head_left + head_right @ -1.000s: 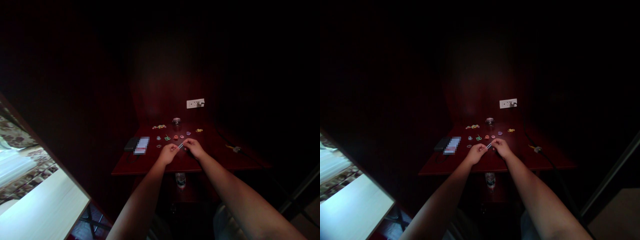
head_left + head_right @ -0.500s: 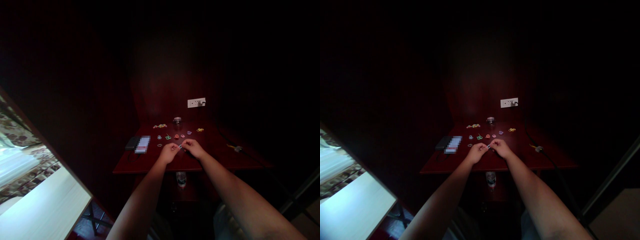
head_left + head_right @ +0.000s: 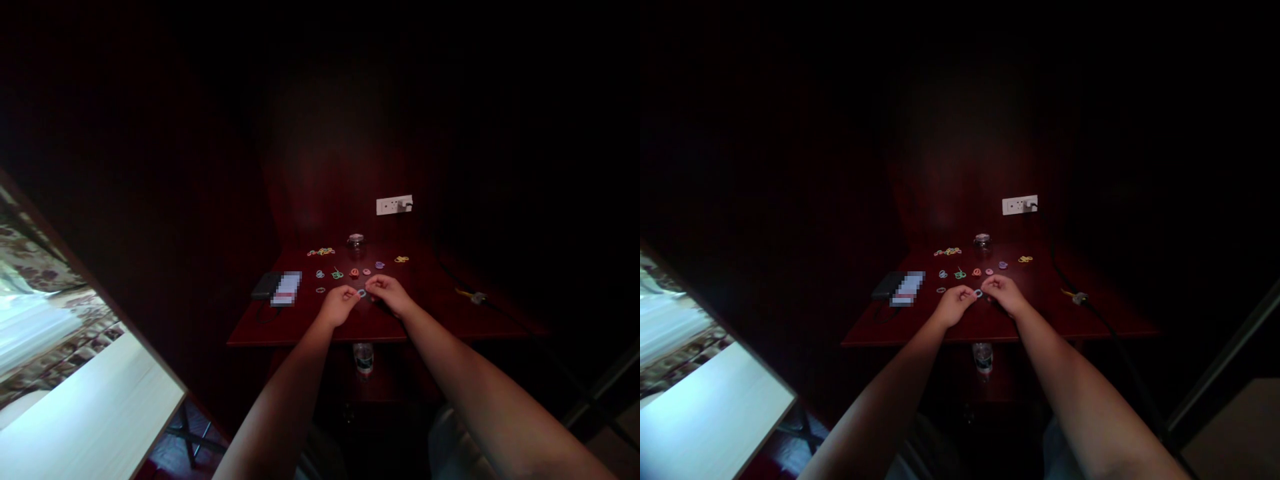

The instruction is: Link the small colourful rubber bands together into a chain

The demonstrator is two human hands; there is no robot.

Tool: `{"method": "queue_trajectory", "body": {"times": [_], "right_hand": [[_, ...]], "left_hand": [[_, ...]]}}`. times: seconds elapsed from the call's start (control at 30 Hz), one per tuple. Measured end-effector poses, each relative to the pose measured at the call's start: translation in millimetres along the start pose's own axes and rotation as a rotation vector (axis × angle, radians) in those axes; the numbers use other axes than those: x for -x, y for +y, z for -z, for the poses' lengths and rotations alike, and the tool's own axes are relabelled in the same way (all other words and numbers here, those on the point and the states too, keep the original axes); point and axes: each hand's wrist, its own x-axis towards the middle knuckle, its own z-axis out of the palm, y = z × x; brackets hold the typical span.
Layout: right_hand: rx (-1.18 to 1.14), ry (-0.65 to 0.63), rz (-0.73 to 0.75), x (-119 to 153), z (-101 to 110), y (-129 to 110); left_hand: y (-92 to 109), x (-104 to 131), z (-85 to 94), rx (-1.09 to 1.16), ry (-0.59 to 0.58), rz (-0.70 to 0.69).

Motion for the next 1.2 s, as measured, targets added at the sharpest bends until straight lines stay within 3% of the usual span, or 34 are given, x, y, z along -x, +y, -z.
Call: {"method": "queue_trajectory", "body": {"times": [0.07,0.13,0.4,0.73,0.97,1.2], "right_hand": [[0.110,-0.099,0.017,1,-2,-1],[0.177,-0.119,0.017,2,-4,-1],[0.036,0.081,0.020,1,-3,-1],[-0.165,0.153,-0.007,-1,2,2],[0.110,-0.204,0.028,3,-3,-2],[0.129,-0.186,0.034,3,-4,-2]], "left_hand": [[-1,0,0.1,-0.004,0.000,-0.008],[-1,0,-0.1,-0.005,-0.006,-0.010],[7,2,-0.3,0.009,-0.035,0.000],[10,4,1.7,0.021,-0.001,0.035],[6,1,1.5,0.060,-0.015,0.031],[7,1,2.3,0.060,-0.067,0.029]]}}
